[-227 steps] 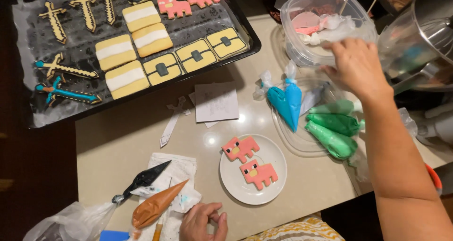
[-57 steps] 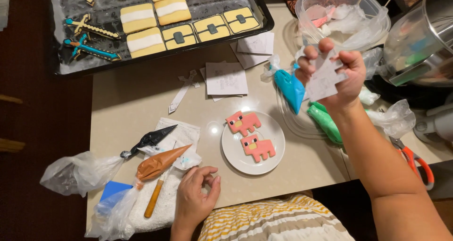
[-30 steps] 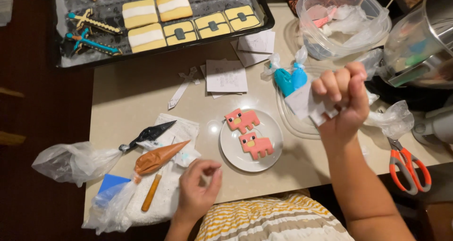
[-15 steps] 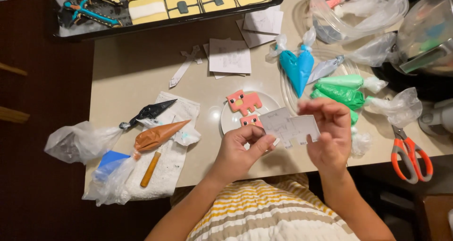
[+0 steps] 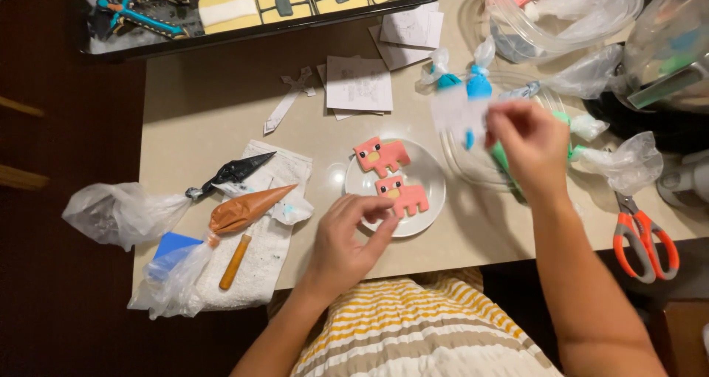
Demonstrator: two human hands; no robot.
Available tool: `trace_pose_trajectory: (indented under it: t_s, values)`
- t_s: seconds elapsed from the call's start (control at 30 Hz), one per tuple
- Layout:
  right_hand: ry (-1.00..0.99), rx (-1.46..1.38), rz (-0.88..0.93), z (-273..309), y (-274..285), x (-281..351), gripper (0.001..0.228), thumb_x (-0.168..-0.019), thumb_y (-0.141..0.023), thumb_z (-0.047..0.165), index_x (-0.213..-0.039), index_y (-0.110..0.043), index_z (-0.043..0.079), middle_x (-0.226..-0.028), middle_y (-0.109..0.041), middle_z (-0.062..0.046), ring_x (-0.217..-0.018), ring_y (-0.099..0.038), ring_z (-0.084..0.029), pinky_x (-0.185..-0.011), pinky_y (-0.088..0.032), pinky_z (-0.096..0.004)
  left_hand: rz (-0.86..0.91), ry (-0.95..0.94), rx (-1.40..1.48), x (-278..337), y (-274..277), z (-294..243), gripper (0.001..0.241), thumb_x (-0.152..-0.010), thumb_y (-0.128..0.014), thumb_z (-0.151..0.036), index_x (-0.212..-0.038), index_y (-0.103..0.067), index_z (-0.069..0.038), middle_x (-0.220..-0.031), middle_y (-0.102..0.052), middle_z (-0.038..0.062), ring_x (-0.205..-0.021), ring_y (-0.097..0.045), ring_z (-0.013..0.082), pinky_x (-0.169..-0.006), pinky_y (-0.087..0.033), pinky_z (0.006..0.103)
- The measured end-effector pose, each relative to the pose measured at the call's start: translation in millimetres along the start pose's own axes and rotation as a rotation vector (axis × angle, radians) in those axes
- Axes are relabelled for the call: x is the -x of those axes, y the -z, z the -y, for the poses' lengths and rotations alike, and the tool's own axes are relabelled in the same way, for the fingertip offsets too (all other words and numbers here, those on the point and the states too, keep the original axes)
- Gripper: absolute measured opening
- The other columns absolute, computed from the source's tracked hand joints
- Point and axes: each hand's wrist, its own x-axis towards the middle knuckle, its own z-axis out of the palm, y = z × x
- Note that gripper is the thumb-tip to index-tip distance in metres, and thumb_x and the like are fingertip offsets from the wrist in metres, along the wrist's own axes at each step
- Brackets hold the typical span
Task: Decorate Minecraft-themed character cookies using colored icing bags and a scribe tool.
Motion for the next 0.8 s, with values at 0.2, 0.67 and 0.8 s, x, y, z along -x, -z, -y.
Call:
trace_pose_trajectory:
  t_s: [0.2, 0.67, 0.8]
  values:
    - [0.056, 0.21, -0.025, -57, -5, -122, 0.015, -0.1, -0.07, 0.002, -0.113, -0.072, -0.006, -0.095, -0.074, -0.006, -0.079, -0.069, -0.009, -0.071, -0.057, -0.025, -0.077, -0.099, -0.25, 36, 29, 17, 0.023, -0.084, -0.076, -0.004, -0.105, -0.067, -0.005, -0.091, -0.07, 0.008, -0.082, -0.068, 0.0248, -0.075, -0.053, 0.0367]
    - [0.014, 0.208, -0.077, -47, -8, -112, 0.019, -0.097, -0.076, 0.005, -0.115, -0.076, -0.002, -0.1, -0.075, -0.004, -0.084, -0.064, -0.006, -0.076, -0.052, -0.02, -0.075, -0.098, -0.4, 58, 41, 43, 0.026, -0.082, -0.075, -0.003, -0.106, -0.064, -0.005, -0.084, -0.066, 0.009, -0.076, -0.065, 0.0284, -0.07, -0.051, 0.0396]
    - [-0.005, 0.207, -0.111, -21, -5, -87, 0.02, -0.096, -0.075, 0.005, -0.115, -0.076, -0.001, -0.1, -0.075, -0.004, -0.083, -0.064, -0.006, -0.073, -0.052, -0.02, -0.094, -0.106, -0.422, 59, 39, 43, 0.026, -0.081, -0.074, -0.003, -0.106, -0.064, -0.005, -0.083, -0.066, 0.008, -0.076, -0.065, 0.0273, -0.07, -0.051, 0.0392]
